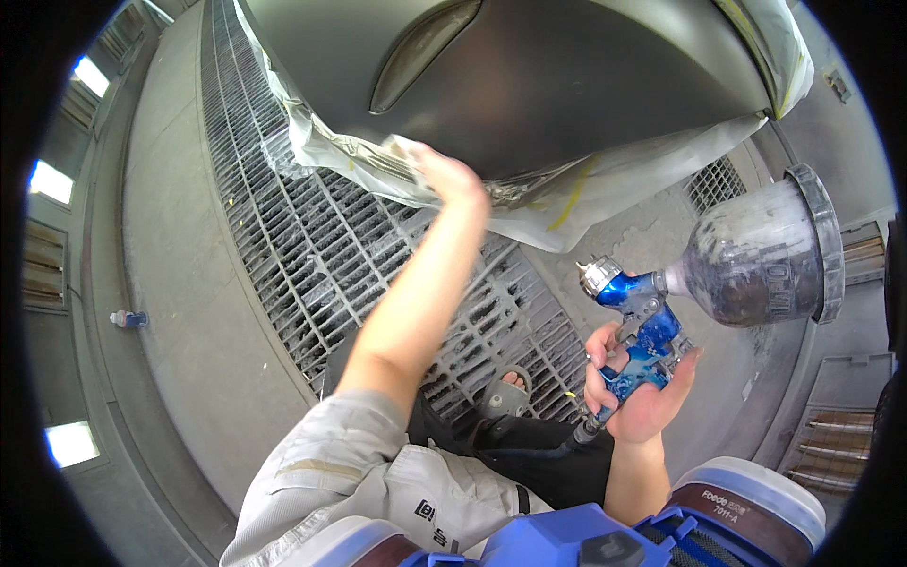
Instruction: The person uses a blue spray gun to apply paint to a car fender in a paint booth. They intermittently wipe the surface with a cloth while continuing to spray, working across the curved panel.
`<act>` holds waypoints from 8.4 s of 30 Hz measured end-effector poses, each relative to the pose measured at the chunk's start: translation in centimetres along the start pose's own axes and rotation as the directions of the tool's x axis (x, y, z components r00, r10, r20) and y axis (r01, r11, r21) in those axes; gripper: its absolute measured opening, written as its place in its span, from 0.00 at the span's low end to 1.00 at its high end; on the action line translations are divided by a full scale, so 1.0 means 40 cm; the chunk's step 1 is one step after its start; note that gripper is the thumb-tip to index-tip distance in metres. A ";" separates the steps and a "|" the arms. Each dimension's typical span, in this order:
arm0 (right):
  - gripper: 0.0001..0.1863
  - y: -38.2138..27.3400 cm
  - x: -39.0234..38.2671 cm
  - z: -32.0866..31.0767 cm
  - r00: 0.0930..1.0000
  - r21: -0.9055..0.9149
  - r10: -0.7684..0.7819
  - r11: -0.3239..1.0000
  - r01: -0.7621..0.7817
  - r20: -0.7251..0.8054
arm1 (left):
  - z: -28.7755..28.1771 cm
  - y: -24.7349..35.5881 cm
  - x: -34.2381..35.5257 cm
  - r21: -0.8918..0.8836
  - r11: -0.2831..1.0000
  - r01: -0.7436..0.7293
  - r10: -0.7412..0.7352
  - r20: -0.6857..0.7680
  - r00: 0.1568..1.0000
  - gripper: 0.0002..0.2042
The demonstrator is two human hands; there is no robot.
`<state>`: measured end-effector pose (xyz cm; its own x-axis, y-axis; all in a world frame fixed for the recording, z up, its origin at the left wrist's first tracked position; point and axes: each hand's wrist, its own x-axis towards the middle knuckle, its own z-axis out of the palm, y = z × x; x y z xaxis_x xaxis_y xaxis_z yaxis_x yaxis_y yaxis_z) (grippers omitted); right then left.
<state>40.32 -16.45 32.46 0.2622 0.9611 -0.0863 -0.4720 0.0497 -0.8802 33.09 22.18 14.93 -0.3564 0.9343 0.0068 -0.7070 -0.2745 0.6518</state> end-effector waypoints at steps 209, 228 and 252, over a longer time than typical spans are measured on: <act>0.52 0.023 -0.016 -0.032 0.891 0.126 -0.410 0.891 0.437 -0.195 | 0.613 0.309 -0.055 -0.250 -0.285 -0.925 -0.034 0.967 -0.251 0.29; 0.51 0.023 -0.027 -0.020 0.937 0.049 -0.329 0.941 0.336 -0.117 | 0.415 0.572 0.202 -0.207 -0.191 -0.959 -0.172 0.969 -0.175 0.28; 0.54 0.038 -0.008 -0.024 0.937 0.335 -0.259 0.883 0.328 -0.235 | 0.695 0.232 -0.288 -0.643 -0.245 -0.726 -0.197 0.766 -0.612 0.32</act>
<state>40.32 -16.93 30.71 0.5655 0.8239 0.0374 -0.6126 0.4499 -0.6498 47.61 15.19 41.98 0.8255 -0.3431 0.4482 0.0392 -0.7573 -0.6518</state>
